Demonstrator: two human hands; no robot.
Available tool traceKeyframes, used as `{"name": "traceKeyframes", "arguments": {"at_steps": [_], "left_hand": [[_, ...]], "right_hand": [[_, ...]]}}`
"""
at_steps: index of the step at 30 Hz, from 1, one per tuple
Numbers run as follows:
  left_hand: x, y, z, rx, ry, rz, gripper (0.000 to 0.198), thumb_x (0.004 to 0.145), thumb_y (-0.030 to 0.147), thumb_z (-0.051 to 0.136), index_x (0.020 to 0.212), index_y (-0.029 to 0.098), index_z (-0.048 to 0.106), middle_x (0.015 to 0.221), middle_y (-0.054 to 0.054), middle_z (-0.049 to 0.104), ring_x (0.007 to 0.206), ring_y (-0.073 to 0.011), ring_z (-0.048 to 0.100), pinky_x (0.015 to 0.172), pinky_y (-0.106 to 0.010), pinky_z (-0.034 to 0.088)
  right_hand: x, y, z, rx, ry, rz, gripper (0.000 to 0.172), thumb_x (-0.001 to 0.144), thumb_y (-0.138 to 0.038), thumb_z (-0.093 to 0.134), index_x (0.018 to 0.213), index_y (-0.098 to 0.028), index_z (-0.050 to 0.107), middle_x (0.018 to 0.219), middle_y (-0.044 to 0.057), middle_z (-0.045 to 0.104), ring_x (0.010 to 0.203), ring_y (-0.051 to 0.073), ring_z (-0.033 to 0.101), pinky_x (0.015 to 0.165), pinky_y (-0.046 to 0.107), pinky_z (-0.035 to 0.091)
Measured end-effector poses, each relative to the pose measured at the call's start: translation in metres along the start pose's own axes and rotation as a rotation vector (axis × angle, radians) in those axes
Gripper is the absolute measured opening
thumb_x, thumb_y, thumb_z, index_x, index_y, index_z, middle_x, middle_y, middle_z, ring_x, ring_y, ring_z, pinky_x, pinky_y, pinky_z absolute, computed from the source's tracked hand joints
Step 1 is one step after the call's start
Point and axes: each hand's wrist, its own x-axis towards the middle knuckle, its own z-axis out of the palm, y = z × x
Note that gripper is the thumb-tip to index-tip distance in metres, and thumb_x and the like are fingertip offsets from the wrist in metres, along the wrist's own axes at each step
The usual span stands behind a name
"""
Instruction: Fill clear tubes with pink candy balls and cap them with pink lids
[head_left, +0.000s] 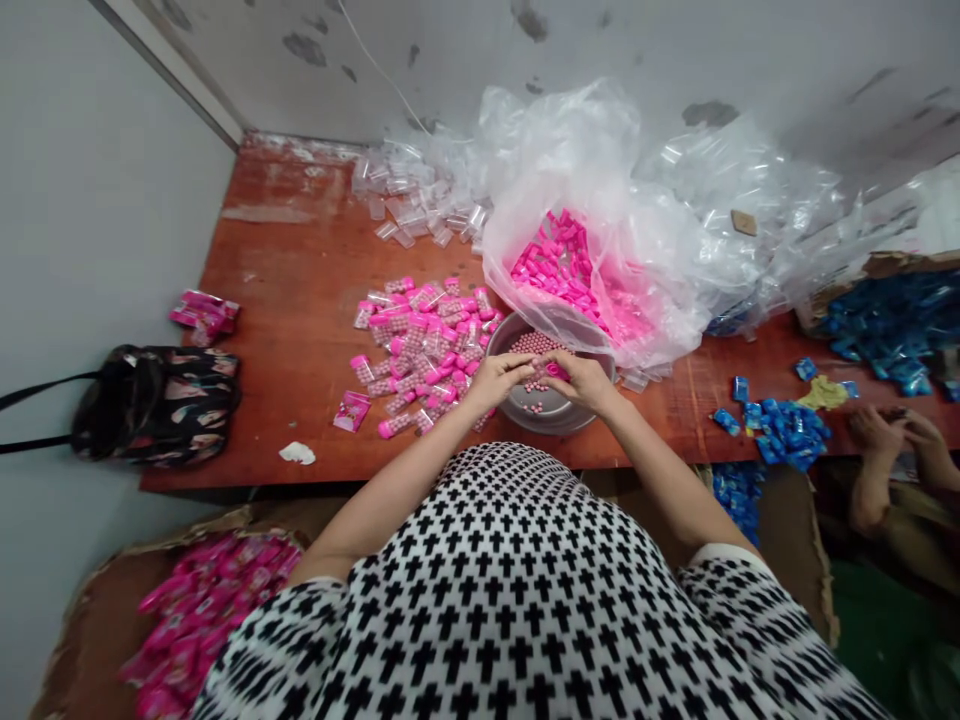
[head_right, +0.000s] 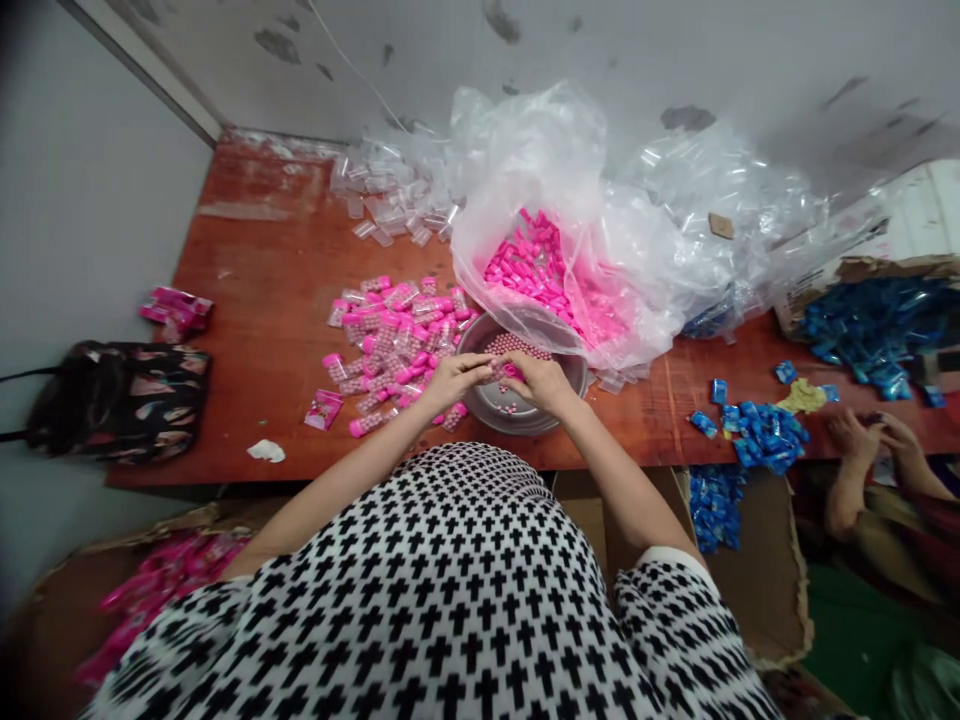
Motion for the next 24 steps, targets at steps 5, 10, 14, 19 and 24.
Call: {"name": "traceKeyframes", "arguments": {"at_steps": [5, 10, 14, 19, 24], "left_hand": [[0.011, -0.014, -0.009, 0.159, 0.093, 0.014, 0.031, 0.068, 0.032, 0.069, 0.094, 0.017, 0.072, 0.099, -0.009, 0.071, 0.095, -0.0249, 0.064, 0.089, -0.04, 0.048], [0.011, -0.013, -0.004, -0.007, 0.05, -0.086, 0.041, 0.063, 0.037, 0.072, 0.097, 0.014, 0.071, 0.096, -0.009, 0.072, 0.084, -0.024, 0.066, 0.081, -0.04, 0.052], [0.008, -0.005, 0.005, -0.129, -0.003, -0.135, 0.043, 0.06, 0.037, 0.076, 0.095, 0.014, 0.071, 0.095, -0.008, 0.072, 0.083, -0.0234, 0.067, 0.081, -0.04, 0.053], [0.009, -0.013, 0.005, -0.095, 0.028, -0.107, 0.043, 0.06, 0.038, 0.075, 0.096, 0.014, 0.071, 0.098, -0.01, 0.071, 0.09, -0.0244, 0.066, 0.086, -0.04, 0.051], [0.009, -0.018, 0.0, -0.218, 0.114, -0.176, 0.047, 0.058, 0.039, 0.077, 0.097, 0.013, 0.069, 0.094, -0.009, 0.071, 0.083, -0.0197, 0.066, 0.082, -0.037, 0.052]], "right_hand": [[-0.008, 0.022, 0.015, -0.095, 0.02, 0.19, 0.027, 0.088, -0.038, 0.049, 0.102, -0.017, 0.059, 0.093, 0.008, 0.068, 0.082, 0.021, 0.064, 0.073, 0.028, 0.045], [-0.012, 0.02, 0.013, 0.09, 0.138, 0.092, 0.032, 0.088, -0.039, 0.048, 0.114, -0.021, 0.056, 0.109, 0.006, 0.066, 0.091, 0.018, 0.063, 0.079, 0.026, 0.045], [-0.007, 0.009, 0.013, 0.042, 0.092, 0.067, 0.032, 0.088, -0.042, 0.047, 0.112, -0.023, 0.057, 0.103, 0.005, 0.068, 0.086, 0.018, 0.064, 0.075, 0.025, 0.045], [-0.011, 0.015, 0.02, -0.035, 0.098, 0.19, 0.032, 0.085, -0.048, 0.049, 0.094, -0.019, 0.061, 0.083, 0.007, 0.068, 0.073, 0.018, 0.063, 0.066, 0.025, 0.042], [-0.016, 0.026, 0.026, 0.479, 0.368, 0.446, 0.047, 0.081, -0.062, 0.045, 0.096, -0.019, 0.056, 0.077, 0.003, 0.067, 0.068, 0.015, 0.062, 0.065, 0.025, 0.046]]}}
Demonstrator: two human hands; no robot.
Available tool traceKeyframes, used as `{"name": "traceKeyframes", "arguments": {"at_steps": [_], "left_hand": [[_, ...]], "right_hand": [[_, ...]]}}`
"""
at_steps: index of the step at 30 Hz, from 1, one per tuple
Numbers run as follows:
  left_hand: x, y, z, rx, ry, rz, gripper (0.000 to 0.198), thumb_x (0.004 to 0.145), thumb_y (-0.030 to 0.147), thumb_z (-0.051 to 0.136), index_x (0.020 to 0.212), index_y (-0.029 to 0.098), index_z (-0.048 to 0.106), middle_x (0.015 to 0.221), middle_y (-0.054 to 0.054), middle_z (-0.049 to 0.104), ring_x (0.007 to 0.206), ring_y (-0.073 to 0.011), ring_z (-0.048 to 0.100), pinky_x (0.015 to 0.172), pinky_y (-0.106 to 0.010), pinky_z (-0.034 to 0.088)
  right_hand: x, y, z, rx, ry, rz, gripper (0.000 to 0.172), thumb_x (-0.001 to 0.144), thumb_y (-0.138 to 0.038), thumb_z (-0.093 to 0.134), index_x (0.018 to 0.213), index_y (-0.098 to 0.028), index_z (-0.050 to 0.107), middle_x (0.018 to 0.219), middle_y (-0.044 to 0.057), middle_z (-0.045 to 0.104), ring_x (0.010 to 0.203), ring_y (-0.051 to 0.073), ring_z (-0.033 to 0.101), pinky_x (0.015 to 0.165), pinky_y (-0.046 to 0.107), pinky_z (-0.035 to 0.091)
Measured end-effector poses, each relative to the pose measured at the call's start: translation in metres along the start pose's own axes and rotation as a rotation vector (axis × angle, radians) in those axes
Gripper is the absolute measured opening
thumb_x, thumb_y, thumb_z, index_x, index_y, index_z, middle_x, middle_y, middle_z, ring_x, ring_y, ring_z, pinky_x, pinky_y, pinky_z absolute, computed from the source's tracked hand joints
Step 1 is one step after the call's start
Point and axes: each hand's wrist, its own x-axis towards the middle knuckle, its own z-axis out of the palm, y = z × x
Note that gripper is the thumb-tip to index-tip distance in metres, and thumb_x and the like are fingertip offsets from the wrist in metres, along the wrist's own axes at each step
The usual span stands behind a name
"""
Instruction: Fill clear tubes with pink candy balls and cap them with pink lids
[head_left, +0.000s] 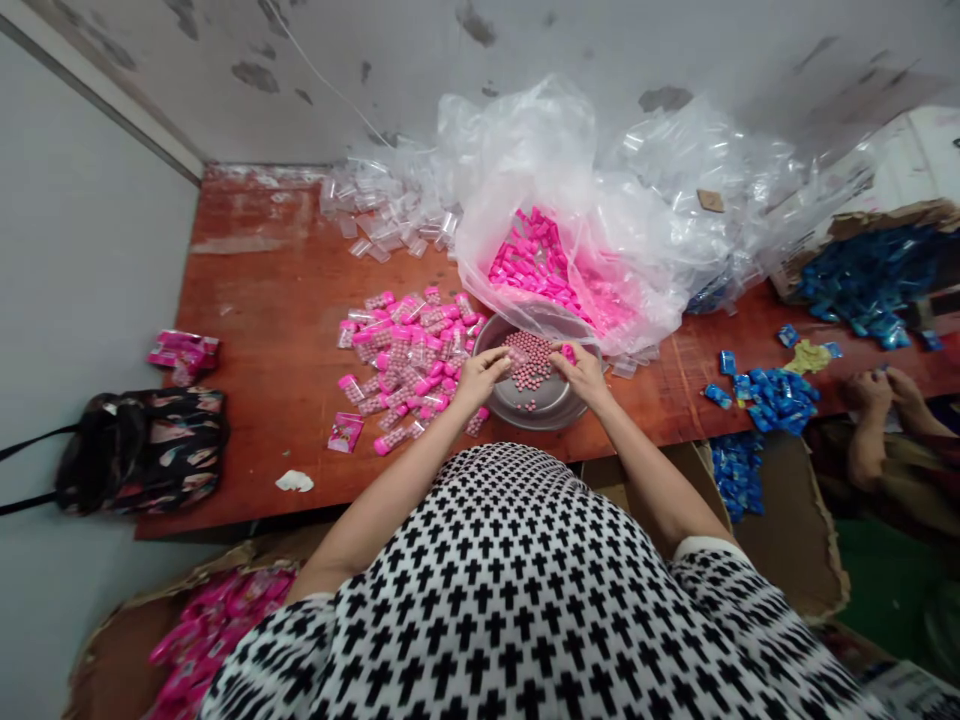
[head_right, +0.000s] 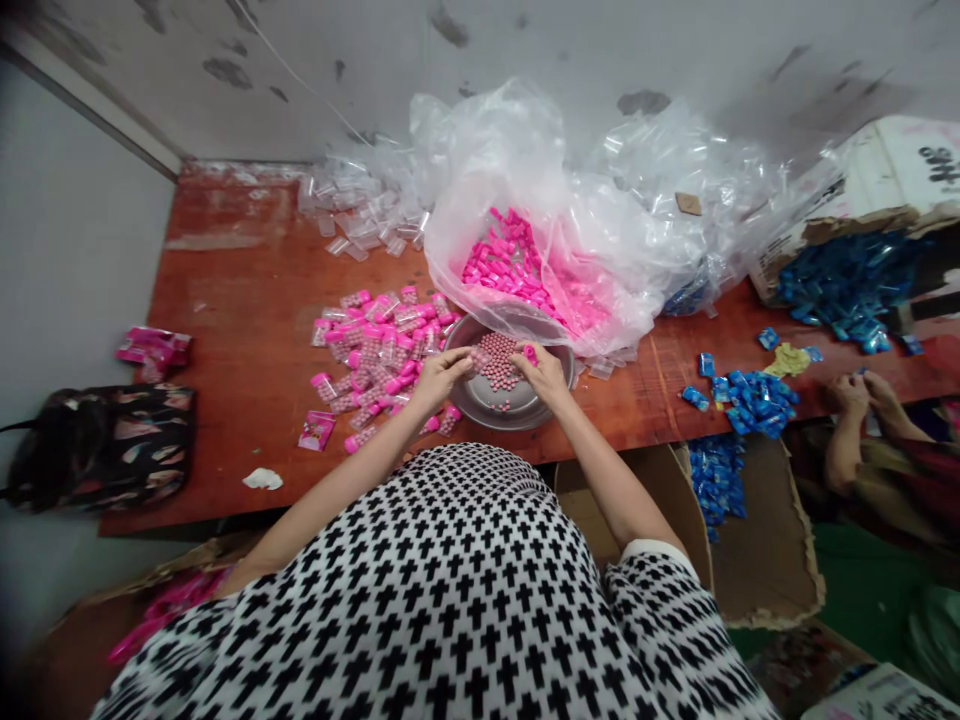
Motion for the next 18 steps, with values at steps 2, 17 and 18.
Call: {"name": "traceKeyframes", "arguments": {"at_steps": [2, 17, 18], "left_hand": [[-0.007, 0.003, 0.005, -0.075, -0.062, -0.078, 0.046, 0.059, 0.039, 0.077, 0.097, 0.014, 0.068, 0.093, -0.009, 0.071, 0.079, -0.0177, 0.066, 0.078, -0.034, 0.053], [-0.049, 0.022, 0.044, -0.331, -0.24, -0.231, 0.038, 0.058, 0.033, 0.08, 0.09, 0.016, 0.067, 0.091, -0.004, 0.069, 0.078, -0.0154, 0.065, 0.076, -0.031, 0.055], [-0.048, 0.022, 0.042, -0.33, -0.226, -0.226, 0.037, 0.058, 0.033, 0.08, 0.089, 0.015, 0.067, 0.091, -0.004, 0.07, 0.08, -0.0159, 0.065, 0.078, -0.032, 0.055]], "right_hand": [[0.001, -0.001, 0.003, 0.258, 0.08, 0.09, 0.055, 0.084, -0.068, 0.03, 0.097, -0.02, 0.052, 0.082, 0.006, 0.069, 0.072, 0.015, 0.064, 0.064, 0.026, 0.048], [-0.022, -0.024, 0.041, 0.594, 0.199, 0.055, 0.053, 0.087, -0.066, 0.02, 0.108, -0.024, 0.045, 0.109, 0.01, 0.065, 0.098, 0.017, 0.062, 0.074, 0.031, 0.052], [-0.025, -0.024, 0.04, 0.574, 0.198, 0.05, 0.051, 0.087, -0.064, 0.025, 0.109, -0.024, 0.046, 0.109, 0.009, 0.065, 0.096, 0.017, 0.062, 0.073, 0.03, 0.052]]}}
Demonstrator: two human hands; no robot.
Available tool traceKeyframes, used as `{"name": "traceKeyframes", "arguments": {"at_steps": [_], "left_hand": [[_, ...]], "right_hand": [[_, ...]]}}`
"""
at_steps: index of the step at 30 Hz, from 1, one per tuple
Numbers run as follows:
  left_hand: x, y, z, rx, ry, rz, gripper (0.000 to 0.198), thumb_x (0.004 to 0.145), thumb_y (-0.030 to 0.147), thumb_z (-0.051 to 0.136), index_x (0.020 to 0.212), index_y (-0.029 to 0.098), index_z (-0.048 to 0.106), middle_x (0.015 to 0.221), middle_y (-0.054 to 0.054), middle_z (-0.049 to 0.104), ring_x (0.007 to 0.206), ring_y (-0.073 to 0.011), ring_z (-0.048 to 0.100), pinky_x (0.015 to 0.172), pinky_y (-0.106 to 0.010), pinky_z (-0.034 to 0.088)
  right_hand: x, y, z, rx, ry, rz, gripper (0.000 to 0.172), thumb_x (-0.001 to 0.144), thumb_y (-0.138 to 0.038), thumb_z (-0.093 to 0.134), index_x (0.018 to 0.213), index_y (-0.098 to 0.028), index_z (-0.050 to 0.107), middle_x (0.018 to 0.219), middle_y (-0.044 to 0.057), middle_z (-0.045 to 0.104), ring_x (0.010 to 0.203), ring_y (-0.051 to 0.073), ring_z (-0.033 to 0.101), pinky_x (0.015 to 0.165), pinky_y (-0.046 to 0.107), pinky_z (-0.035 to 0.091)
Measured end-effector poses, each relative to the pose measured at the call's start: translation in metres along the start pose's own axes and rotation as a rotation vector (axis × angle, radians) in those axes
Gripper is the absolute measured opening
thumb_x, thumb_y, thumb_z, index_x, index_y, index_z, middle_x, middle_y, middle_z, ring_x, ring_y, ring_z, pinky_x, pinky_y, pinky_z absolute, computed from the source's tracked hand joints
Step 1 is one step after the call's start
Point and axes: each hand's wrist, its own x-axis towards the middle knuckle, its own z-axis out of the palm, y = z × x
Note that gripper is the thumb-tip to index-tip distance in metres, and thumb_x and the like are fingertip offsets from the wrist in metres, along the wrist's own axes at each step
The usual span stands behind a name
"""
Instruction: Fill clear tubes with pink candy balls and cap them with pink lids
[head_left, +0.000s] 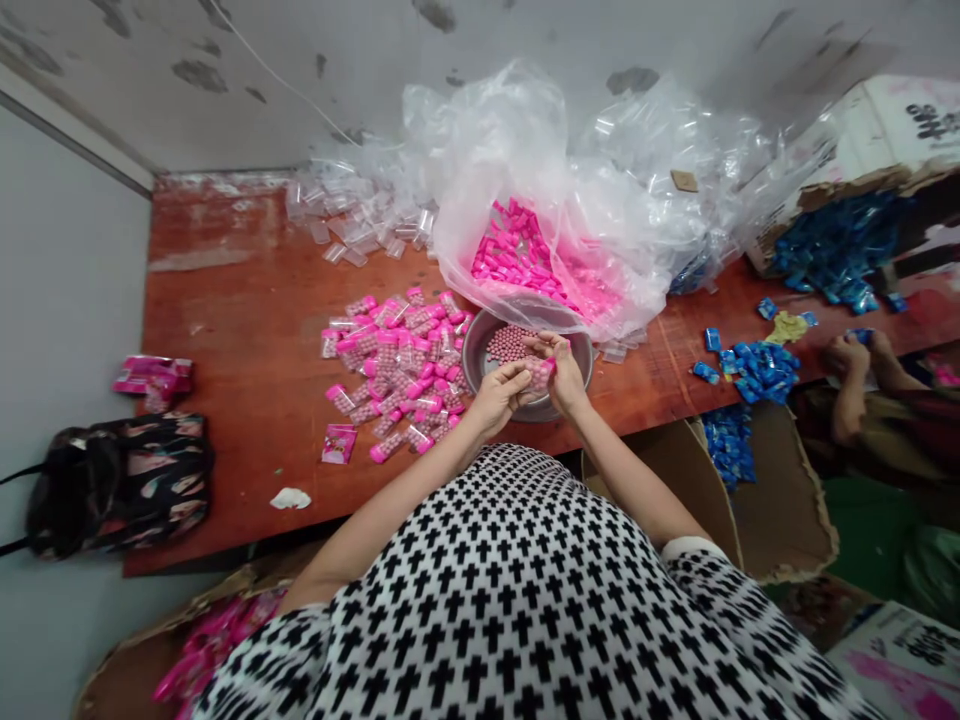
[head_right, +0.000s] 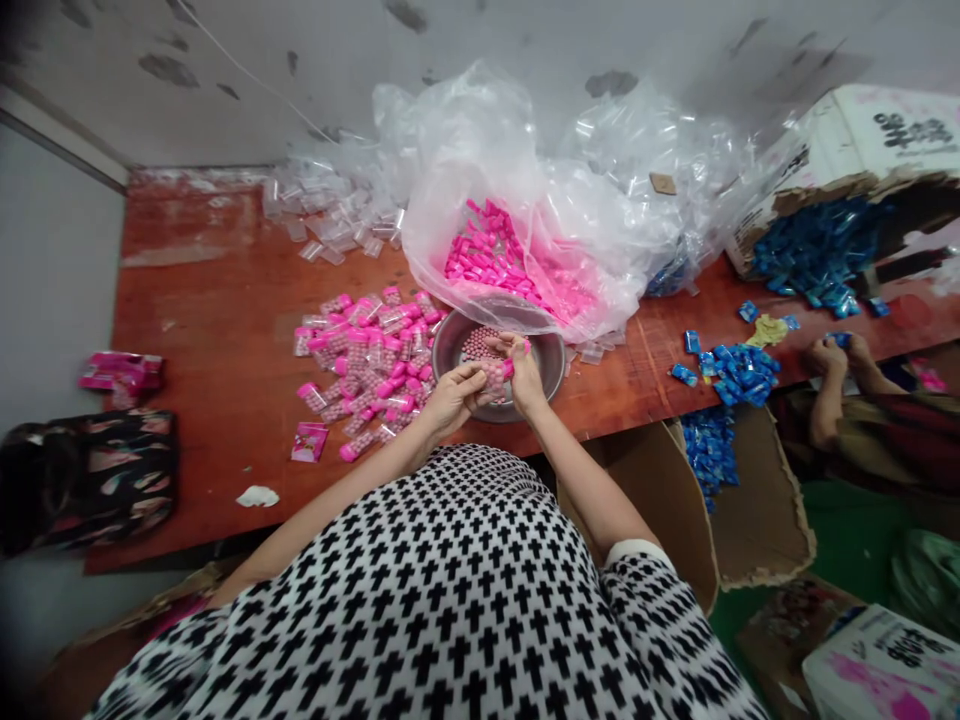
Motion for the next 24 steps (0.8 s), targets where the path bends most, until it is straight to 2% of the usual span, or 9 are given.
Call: {"name": "traceKeyframes", "arguments": {"at_steps": [3, 5, 7, 10, 14, 16, 19, 22, 24], "left_hand": [[-0.001, 0.004, -0.006, 0.0, 0.027, 0.045, 0.036, 0.06, 0.031, 0.079, 0.09, 0.016, 0.067, 0.092, -0.004, 0.07, 0.083, -0.0164, 0.066, 0.085, -0.034, 0.052], [-0.001, 0.007, -0.011, 0.012, 0.033, 0.064, 0.035, 0.06, 0.031, 0.078, 0.09, 0.015, 0.068, 0.091, -0.005, 0.071, 0.083, -0.0163, 0.066, 0.086, -0.034, 0.052], [-0.003, 0.008, -0.015, 0.026, 0.038, 0.07, 0.035, 0.059, 0.031, 0.079, 0.088, 0.015, 0.068, 0.089, -0.005, 0.071, 0.08, -0.0161, 0.066, 0.084, -0.033, 0.052], [-0.004, 0.006, -0.02, 0.04, 0.046, 0.079, 0.036, 0.058, 0.032, 0.079, 0.087, 0.015, 0.069, 0.088, -0.005, 0.071, 0.078, -0.016, 0.065, 0.081, -0.032, 0.052], [-0.006, 0.005, -0.027, 0.179, 0.017, 0.122, 0.037, 0.06, 0.035, 0.077, 0.092, 0.016, 0.071, 0.094, -0.007, 0.072, 0.085, -0.0191, 0.066, 0.084, -0.033, 0.05], [-0.008, 0.005, -0.029, 0.303, -0.016, 0.163, 0.036, 0.062, 0.036, 0.075, 0.092, 0.016, 0.072, 0.098, -0.008, 0.071, 0.09, -0.0214, 0.065, 0.087, -0.034, 0.048], [-0.01, 0.006, -0.032, 0.451, -0.081, 0.188, 0.034, 0.064, 0.038, 0.073, 0.09, 0.016, 0.073, 0.099, -0.008, 0.071, 0.093, -0.0234, 0.064, 0.089, -0.036, 0.047], [-0.012, 0.008, -0.033, 0.492, -0.124, 0.205, 0.035, 0.065, 0.04, 0.072, 0.091, 0.016, 0.072, 0.1, -0.008, 0.071, 0.094, -0.0234, 0.064, 0.089, -0.036, 0.048], [-0.011, 0.01, -0.033, 0.462, -0.105, 0.231, 0.037, 0.067, 0.041, 0.07, 0.094, 0.015, 0.071, 0.102, -0.008, 0.071, 0.093, -0.0225, 0.064, 0.086, -0.035, 0.049]], "right_hand": [[-0.009, -0.008, -0.008, -0.122, -0.007, 0.019, 0.042, 0.082, -0.059, 0.046, 0.102, -0.023, 0.057, 0.098, 0.005, 0.066, 0.076, 0.015, 0.063, 0.063, 0.026, 0.051], [-0.017, -0.018, -0.014, -0.185, -0.046, 0.057, 0.035, 0.077, -0.051, 0.06, 0.097, -0.022, 0.063, 0.086, 0.001, 0.066, 0.059, 0.011, 0.058, 0.054, 0.024, 0.049], [-0.026, -0.028, -0.016, -0.201, -0.101, 0.108, 0.034, 0.072, -0.045, 0.067, 0.098, -0.023, 0.065, 0.081, -0.001, 0.065, 0.05, 0.009, 0.053, 0.049, 0.024, 0.048], [-0.034, -0.039, -0.014, -0.117, -0.158, 0.229, 0.041, 0.066, -0.043, 0.073, 0.101, -0.023, 0.066, 0.082, -0.001, 0.066, 0.057, 0.01, 0.059, 0.056, 0.025, 0.053], [-0.036, -0.043, -0.009, 0.113, -0.115, 0.447, 0.042, 0.069, -0.053, 0.068, 0.087, -0.015, 0.068, 0.072, 0.003, 0.067, 0.062, 0.012, 0.062, 0.062, 0.026, 0.056], [-0.035, -0.042, -0.009, 0.127, -0.106, 0.493, 0.037, 0.061, -0.046, 0.076, 0.079, -0.015, 0.066, 0.073, 0.001, 0.066, 0.062, 0.011, 0.062, 0.062, 0.025, 0.055], [-0.033, -0.042, -0.017, 0.053, -0.222, 0.538, 0.033, 0.057, -0.036, 0.08, 0.075, -0.016, 0.061, 0.071, -0.001, 0.065, 0.063, 0.011, 0.062, 0.062, 0.026, 0.054], [-0.032, -0.043, -0.028, -0.066, -0.379, 0.48, 0.033, 0.06, -0.033, 0.079, 0.084, -0.017, 0.062, 0.073, -0.001, 0.065, 0.067, 0.012, 0.061, 0.064, 0.027, 0.052], [-0.032, -0.046, -0.033, -0.182, -0.367, 0.317, 0.036, 0.063, -0.032, 0.076, 0.095, -0.019, 0.063, 0.082, 0.0, 0.066, 0.073, 0.013, 0.061, 0.068, 0.027, 0.05]]}}
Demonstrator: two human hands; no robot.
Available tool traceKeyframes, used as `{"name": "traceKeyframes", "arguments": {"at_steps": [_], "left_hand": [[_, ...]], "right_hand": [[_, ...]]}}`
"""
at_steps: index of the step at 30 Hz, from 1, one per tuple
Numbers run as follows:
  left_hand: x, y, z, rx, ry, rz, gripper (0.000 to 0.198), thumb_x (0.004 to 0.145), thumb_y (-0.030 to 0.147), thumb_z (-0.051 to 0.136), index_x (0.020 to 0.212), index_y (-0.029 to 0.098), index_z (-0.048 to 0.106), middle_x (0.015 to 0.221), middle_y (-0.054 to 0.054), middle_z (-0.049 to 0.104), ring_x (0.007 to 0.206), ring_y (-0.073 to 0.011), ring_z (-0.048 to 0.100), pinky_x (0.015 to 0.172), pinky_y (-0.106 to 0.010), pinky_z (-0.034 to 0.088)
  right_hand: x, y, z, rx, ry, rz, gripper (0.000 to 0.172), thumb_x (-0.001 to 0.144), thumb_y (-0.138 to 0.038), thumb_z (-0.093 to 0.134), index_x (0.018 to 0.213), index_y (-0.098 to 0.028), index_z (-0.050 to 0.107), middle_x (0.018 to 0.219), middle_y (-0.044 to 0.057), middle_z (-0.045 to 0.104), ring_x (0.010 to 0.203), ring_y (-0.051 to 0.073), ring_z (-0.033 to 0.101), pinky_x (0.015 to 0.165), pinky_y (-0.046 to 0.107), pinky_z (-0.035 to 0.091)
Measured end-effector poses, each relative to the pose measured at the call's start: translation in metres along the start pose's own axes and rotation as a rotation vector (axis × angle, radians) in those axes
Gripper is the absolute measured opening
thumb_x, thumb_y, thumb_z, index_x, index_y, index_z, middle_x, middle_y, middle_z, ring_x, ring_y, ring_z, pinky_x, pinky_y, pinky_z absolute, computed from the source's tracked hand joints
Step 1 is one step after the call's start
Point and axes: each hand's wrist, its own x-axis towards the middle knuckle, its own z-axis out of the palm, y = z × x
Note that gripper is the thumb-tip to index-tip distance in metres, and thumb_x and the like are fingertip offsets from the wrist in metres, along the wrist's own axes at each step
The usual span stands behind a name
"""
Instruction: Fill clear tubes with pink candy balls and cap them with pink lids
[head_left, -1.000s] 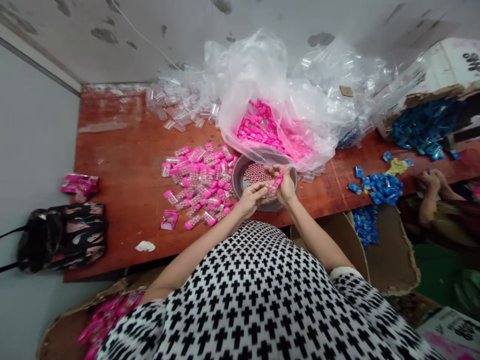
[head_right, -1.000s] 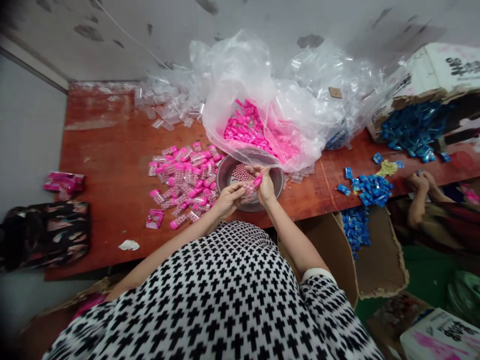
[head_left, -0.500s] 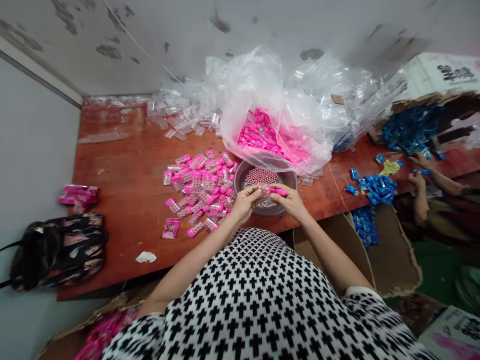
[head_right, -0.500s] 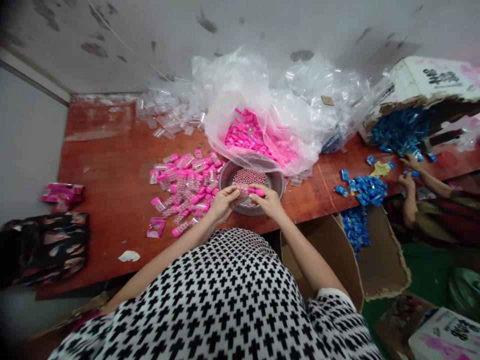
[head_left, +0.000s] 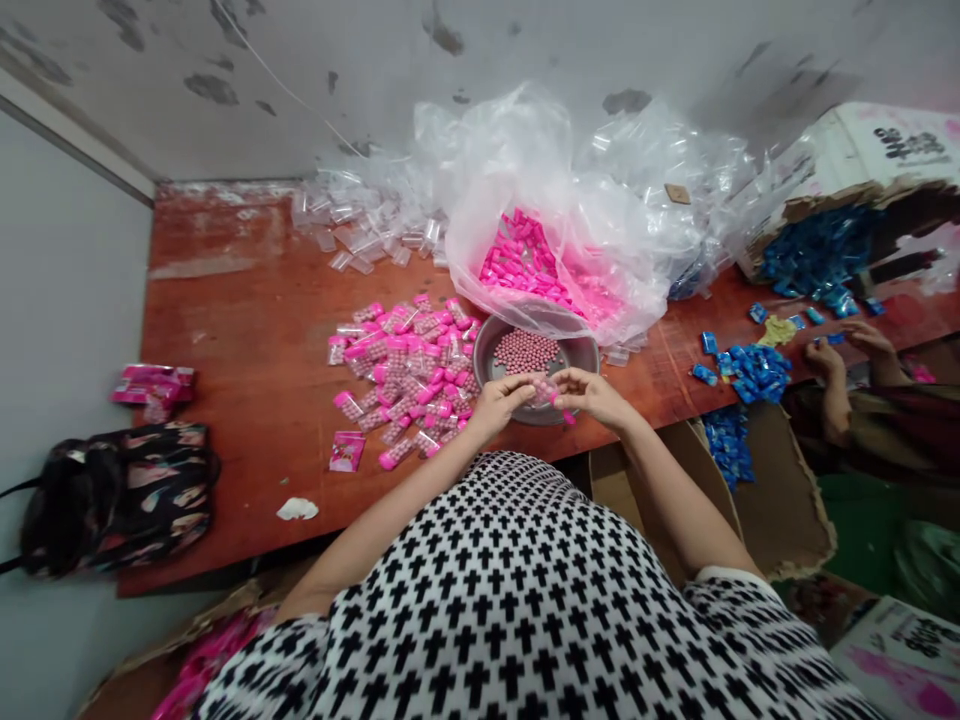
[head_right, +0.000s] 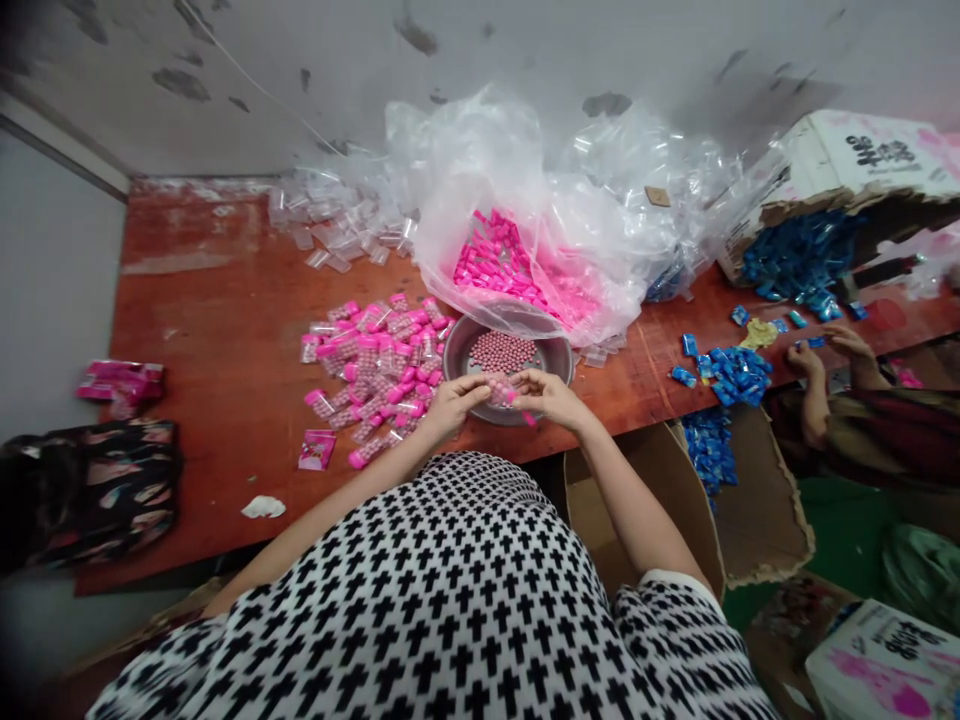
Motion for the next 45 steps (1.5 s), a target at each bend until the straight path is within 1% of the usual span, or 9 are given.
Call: {"name": "traceKeyframes", "arguments": {"at_steps": [4, 8, 17, 23, 29, 36, 39, 42, 45], "left_hand": [[0.003, 0.002, -0.003, -0.007, 0.036, 0.037, 0.035, 0.072, 0.041, 0.065, 0.095, 0.014, 0.068, 0.094, -0.008, 0.071, 0.085, -0.0196, 0.065, 0.077, -0.031, 0.051], [0.004, 0.001, -0.004, 0.144, 0.03, 0.104, 0.029, 0.076, 0.036, 0.061, 0.095, 0.016, 0.069, 0.093, -0.005, 0.071, 0.084, -0.0179, 0.065, 0.076, -0.028, 0.051], [-0.003, 0.001, -0.004, 0.389, 0.128, 0.237, 0.023, 0.079, 0.03, 0.058, 0.093, 0.018, 0.071, 0.095, -0.005, 0.072, 0.088, -0.0191, 0.067, 0.082, -0.031, 0.05], [-0.008, 0.014, 0.002, 0.499, 0.057, 0.325, 0.021, 0.08, 0.03, 0.059, 0.093, 0.021, 0.072, 0.096, -0.005, 0.072, 0.086, -0.0186, 0.068, 0.08, -0.031, 0.052], [-0.004, 0.01, 0.006, 0.333, 0.082, 0.188, 0.02, 0.073, 0.033, 0.066, 0.087, 0.02, 0.074, 0.091, -0.006, 0.073, 0.086, -0.0207, 0.068, 0.082, -0.034, 0.052], [0.009, 0.006, 0.016, -0.299, 0.246, -0.105, 0.043, 0.06, 0.039, 0.076, 0.096, 0.016, 0.071, 0.085, -0.006, 0.073, 0.072, -0.0175, 0.067, 0.074, -0.034, 0.054], [0.011, 0.007, 0.013, -0.208, 0.27, -0.076, 0.044, 0.058, 0.04, 0.077, 0.094, 0.015, 0.072, 0.09, -0.008, 0.073, 0.077, -0.0191, 0.067, 0.078, -0.036, 0.053], [0.011, 0.004, 0.01, 0.042, 0.205, 0.038, 0.035, 0.065, 0.042, 0.072, 0.09, 0.017, 0.073, 0.094, -0.008, 0.072, 0.086, -0.0218, 0.066, 0.084, -0.038, 0.051], [0.011, 0.001, 0.01, 0.214, 0.13, 0.163, 0.025, 0.071, 0.038, 0.068, 0.088, 0.02, 0.074, 0.094, -0.006, 0.072, 0.095, -0.0213, 0.063, 0.092, -0.038, 0.046]], "right_hand": [[-0.004, -0.013, 0.006, -0.274, 0.238, -0.334, 0.034, 0.076, -0.035, 0.066, 0.107, -0.023, 0.063, 0.098, 0.004, 0.064, 0.087, 0.016, 0.059, 0.077, 0.03, 0.049], [-0.003, -0.025, 0.021, -0.553, 0.289, -0.539, 0.026, 0.082, -0.034, 0.06, 0.106, -0.023, 0.064, 0.093, 0.005, 0.064, 0.084, 0.016, 0.058, 0.079, 0.032, 0.047], [-0.002, -0.014, 0.023, -0.717, 0.24, -0.635, 0.018, 0.086, -0.03, 0.057, 0.1, -0.019, 0.061, 0.085, 0.005, 0.061, 0.08, 0.017, 0.058, 0.074, 0.03, 0.047], [-0.018, -0.011, 0.031, -0.833, 0.267, -0.685, 0.016, 0.089, -0.022, 0.048, 0.101, -0.018, 0.058, 0.079, 0.005, 0.054, 0.076, 0.017, 0.053, 0.069, 0.03, 0.046], [-0.017, -0.013, 0.027, -0.72, 0.275, -0.617, 0.019, 0.086, -0.027, 0.055, 0.101, -0.019, 0.063, 0.079, 0.005, 0.057, 0.077, 0.017, 0.054, 0.072, 0.032, 0.047], [-0.01, -0.006, 0.015, 0.126, 0.161, -0.28, 0.046, 0.07, -0.042, 0.072, 0.113, -0.027, 0.06, 0.105, 0.003, 0.065, 0.088, 0.018, 0.064, 0.084, 0.037, 0.051], [-0.007, 0.0, 0.011, 0.248, 0.218, -0.18, 0.043, 0.066, -0.044, 0.074, 0.102, -0.023, 0.064, 0.087, 0.002, 0.069, 0.079, 0.018, 0.066, 0.083, 0.038, 0.052], [0.001, -0.001, 0.008, 0.28, 0.277, -0.123, 0.044, 0.061, -0.052, 0.074, 0.089, -0.02, 0.065, 0.08, 0.002, 0.067, 0.071, 0.016, 0.064, 0.073, 0.035, 0.054], [0.009, -0.007, 0.007, 0.354, 0.077, -0.021, 0.047, 0.061, -0.052, 0.074, 0.092, -0.019, 0.063, 0.092, 0.004, 0.067, 0.081, 0.018, 0.065, 0.074, 0.036, 0.055]]}}
